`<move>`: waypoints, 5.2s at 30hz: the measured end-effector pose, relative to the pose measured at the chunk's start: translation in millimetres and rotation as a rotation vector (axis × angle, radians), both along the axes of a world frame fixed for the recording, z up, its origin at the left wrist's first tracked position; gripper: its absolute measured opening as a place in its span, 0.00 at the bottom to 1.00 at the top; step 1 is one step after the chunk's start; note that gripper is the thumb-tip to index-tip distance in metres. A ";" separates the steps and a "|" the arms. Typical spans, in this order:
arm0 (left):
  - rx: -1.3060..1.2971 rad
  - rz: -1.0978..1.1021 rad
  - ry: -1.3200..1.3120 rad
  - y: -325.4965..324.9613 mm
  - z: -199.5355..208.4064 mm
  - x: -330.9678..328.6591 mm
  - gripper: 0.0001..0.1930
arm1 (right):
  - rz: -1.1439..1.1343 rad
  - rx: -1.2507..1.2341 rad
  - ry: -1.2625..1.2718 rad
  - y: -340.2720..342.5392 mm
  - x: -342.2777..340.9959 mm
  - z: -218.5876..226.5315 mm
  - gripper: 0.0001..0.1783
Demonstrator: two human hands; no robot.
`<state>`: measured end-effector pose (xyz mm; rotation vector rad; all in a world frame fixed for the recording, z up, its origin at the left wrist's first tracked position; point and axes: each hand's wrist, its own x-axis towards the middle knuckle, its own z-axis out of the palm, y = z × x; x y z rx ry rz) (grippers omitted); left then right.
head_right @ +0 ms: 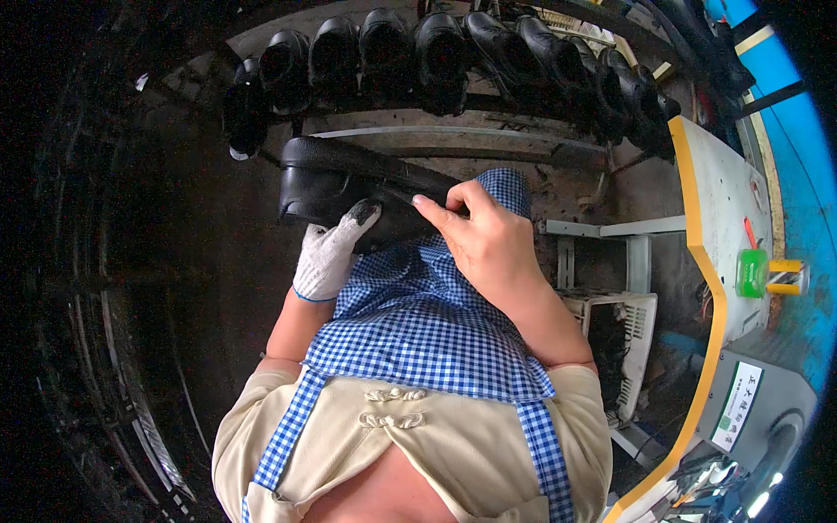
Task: The person repeatedly picks up black shoes from a multi-tiered rack, wipes the soles and sides with a white cloth, and returns them to the rack. The person handles the shoes one at a time, rotating them to access different surfaces before placing them back in their original positions.
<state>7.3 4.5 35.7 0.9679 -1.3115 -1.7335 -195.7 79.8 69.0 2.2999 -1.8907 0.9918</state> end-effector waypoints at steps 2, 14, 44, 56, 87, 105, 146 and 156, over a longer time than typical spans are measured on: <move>0.087 0.020 0.028 -1.0 0.6 -1.7 0.17 | -0.021 -0.003 0.030 0.6 1.3 0.1 0.24; 0.010 0.044 0.092 -2.1 -0.3 1.9 0.19 | 0.018 0.013 -0.076 -4.5 -0.1 -4.7 0.22; 0.135 0.079 0.064 0.1 5.7 -5.8 0.15 | -0.021 -0.068 -0.375 -22.3 4.4 -9.0 0.16; -0.310 0.002 -0.130 5.3 -21.2 4.9 0.13 | 0.041 -0.258 -0.099 -40.0 22.6 -20.1 0.17; -0.842 0.014 -0.463 -7.4 -9.3 15.5 0.25 | -0.082 0.218 -1.169 -0.4 -72.8 -55.8 0.10; 0.610 -0.020 0.627 -23.8 -4.1 -18.9 0.29 | 0.018 -0.214 -0.746 -5.4 -47.7 -36.0 0.33; -1.090 -0.243 0.078 -2.1 86.0 -21.7 0.19 | -0.556 0.171 -1.467 65.3 -136.4 -57.0 0.25; -0.270 -0.046 -0.021 -70.9 -106.7 4.8 0.14 | -0.690 -1.146 -1.364 51.2 -290.2 60.7 0.20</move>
